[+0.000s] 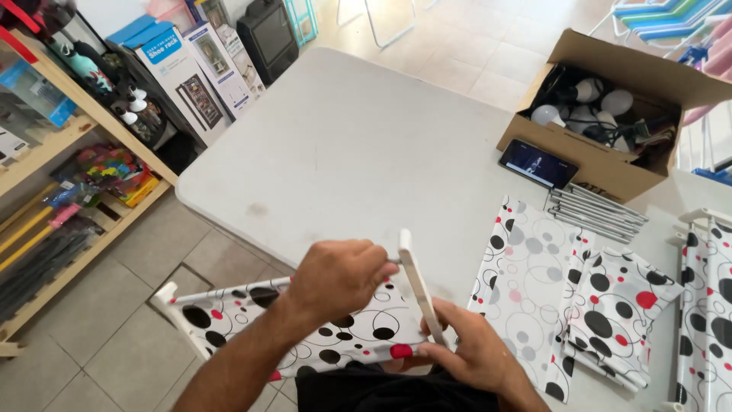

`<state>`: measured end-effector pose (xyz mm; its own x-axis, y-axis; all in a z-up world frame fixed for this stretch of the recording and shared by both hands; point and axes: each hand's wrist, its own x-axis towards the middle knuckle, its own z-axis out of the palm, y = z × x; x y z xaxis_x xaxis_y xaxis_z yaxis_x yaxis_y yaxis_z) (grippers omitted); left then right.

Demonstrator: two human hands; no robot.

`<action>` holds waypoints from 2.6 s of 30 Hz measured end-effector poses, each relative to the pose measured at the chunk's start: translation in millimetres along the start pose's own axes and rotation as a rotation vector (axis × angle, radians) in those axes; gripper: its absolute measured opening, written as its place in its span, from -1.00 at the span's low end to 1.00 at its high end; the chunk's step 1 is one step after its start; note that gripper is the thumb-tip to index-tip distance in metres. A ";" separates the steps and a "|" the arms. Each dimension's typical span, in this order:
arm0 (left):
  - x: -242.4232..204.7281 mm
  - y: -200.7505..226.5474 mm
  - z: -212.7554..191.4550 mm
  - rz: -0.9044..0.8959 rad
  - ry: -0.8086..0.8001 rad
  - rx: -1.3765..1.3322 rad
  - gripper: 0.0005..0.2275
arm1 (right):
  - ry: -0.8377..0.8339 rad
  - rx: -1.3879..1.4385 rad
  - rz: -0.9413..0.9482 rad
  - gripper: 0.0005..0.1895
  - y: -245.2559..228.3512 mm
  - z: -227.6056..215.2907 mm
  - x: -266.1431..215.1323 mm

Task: The person is assembling a multi-tier fabric shelf by inserting metal rods into plastic joints and sliding fabric shelves onto the rods.

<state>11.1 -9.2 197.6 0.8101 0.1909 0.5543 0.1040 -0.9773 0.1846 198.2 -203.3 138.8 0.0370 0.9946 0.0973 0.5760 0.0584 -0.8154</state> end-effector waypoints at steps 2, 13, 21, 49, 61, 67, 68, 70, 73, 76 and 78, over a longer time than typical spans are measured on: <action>-1.9 -21.8 6.4 -0.259 -0.120 -0.046 -0.69 | 0.091 0.059 -0.127 -0.25 16.9 11.6 -14.8; 3.0 4.8 22.8 -0.101 0.332 0.064 -0.59 | 0.223 0.636 -0.074 -0.91 2.7 23.5 5.8; -26.6 66.1 18.4 0.169 0.134 0.143 -0.76 | 0.340 0.843 0.109 -0.82 -9.3 11.7 29.0; -9.9 57.3 18.5 0.429 0.027 0.085 -0.71 | 0.036 -0.010 -0.603 -0.70 -62.0 -25.6 23.8; -15.0 55.5 34.8 0.433 -0.052 0.057 -0.84 | 0.085 0.137 -0.627 -0.70 -33.7 -13.8 23.3; -14.5 57.4 30.9 0.433 -0.065 0.027 -0.84 | 0.045 0.093 -0.622 -0.68 -44.7 -20.7 24.1; -14.3 57.6 30.2 0.431 -0.064 0.024 -0.83 | 0.039 0.081 -0.628 -0.66 -45.4 -21.5 24.6; -14.3 57.1 31.2 0.433 -0.072 0.030 -0.84 | 0.029 0.084 -0.638 -0.67 -44.6 -22.2 25.5; -12.9 58.0 28.0 0.435 -0.080 0.022 -0.84 | 0.041 0.076 -0.664 -0.68 -39.1 -19.9 24.8; -9.3 57.8 19.9 0.426 -0.078 0.018 -0.75 | 0.108 0.058 -0.702 -0.70 -38.5 -17.0 22.0; -5.1 57.4 12.8 0.414 -0.075 0.035 -0.67 | 0.149 0.051 -0.731 -0.72 -35.9 -15.0 24.4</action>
<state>20.3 -67.4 195.0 0.8269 -0.2249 0.5154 -0.2210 -0.9728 -0.0698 190.6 -182.4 179.0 -0.2285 0.6787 0.6979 0.4579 0.7076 -0.5382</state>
